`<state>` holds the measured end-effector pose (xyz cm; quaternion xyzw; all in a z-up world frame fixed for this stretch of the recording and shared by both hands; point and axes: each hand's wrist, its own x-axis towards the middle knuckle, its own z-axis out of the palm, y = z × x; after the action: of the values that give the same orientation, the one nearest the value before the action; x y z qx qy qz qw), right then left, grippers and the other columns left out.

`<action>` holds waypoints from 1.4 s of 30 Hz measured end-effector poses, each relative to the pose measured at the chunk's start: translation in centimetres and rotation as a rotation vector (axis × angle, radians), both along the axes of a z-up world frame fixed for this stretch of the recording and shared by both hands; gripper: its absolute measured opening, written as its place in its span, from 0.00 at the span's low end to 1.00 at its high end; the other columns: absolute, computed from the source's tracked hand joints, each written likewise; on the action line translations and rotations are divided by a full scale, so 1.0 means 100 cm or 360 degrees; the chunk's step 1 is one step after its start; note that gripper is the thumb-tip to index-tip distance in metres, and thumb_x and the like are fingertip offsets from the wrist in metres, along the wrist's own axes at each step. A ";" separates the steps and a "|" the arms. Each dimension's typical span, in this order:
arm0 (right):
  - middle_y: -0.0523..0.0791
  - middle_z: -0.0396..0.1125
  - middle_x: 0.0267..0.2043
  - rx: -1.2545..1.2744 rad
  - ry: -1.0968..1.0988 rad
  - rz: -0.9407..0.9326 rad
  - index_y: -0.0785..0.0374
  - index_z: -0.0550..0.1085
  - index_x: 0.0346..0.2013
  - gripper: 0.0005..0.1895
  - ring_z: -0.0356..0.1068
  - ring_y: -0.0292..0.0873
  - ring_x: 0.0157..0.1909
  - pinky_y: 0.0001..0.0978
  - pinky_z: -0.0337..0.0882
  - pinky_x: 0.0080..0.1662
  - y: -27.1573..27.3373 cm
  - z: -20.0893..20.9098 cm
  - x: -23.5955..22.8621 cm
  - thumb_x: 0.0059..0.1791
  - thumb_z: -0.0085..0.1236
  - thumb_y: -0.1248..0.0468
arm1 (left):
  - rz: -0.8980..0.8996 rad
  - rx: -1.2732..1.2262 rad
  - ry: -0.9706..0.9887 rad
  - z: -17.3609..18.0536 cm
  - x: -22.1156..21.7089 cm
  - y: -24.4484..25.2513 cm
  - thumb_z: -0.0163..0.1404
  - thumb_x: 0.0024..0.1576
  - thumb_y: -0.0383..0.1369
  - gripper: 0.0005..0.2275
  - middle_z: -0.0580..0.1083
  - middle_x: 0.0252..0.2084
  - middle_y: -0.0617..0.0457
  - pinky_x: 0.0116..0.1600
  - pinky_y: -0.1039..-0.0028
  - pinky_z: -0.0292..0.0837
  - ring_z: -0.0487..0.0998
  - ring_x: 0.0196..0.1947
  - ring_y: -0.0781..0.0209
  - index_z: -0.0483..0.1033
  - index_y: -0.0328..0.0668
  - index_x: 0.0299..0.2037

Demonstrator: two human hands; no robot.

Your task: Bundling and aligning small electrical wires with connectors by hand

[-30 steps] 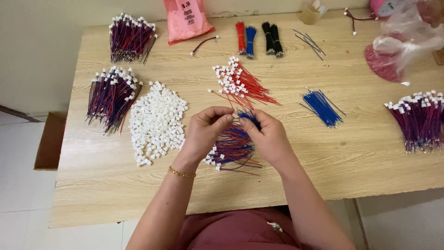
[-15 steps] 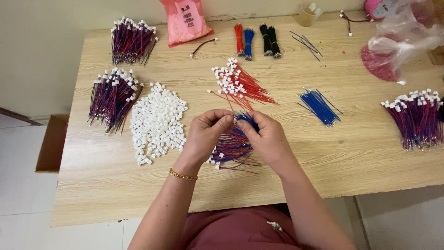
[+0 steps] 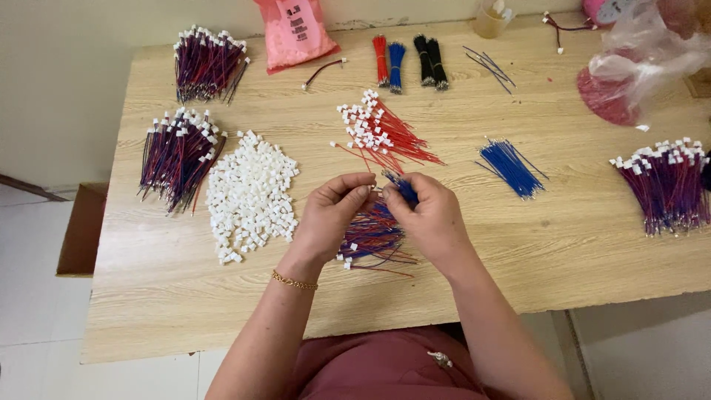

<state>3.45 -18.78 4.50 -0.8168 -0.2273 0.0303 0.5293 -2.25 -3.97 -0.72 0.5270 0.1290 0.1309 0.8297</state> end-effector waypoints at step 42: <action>0.52 0.70 0.31 -0.0274 -0.0209 0.0144 0.59 0.74 0.39 0.08 0.72 0.56 0.40 0.45 0.71 0.41 0.014 -0.029 0.006 0.46 0.58 0.63 | -0.0026 -0.0490 0.0080 -0.028 0.001 0.006 0.52 0.56 0.24 0.07 0.76 0.37 0.49 0.41 0.73 0.81 0.81 0.35 0.58 0.75 0.33 0.43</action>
<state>4.00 -17.41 1.61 -0.8484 -0.2948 0.0200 0.4392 -2.11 -3.39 -3.49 0.3978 0.1638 0.0897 0.8982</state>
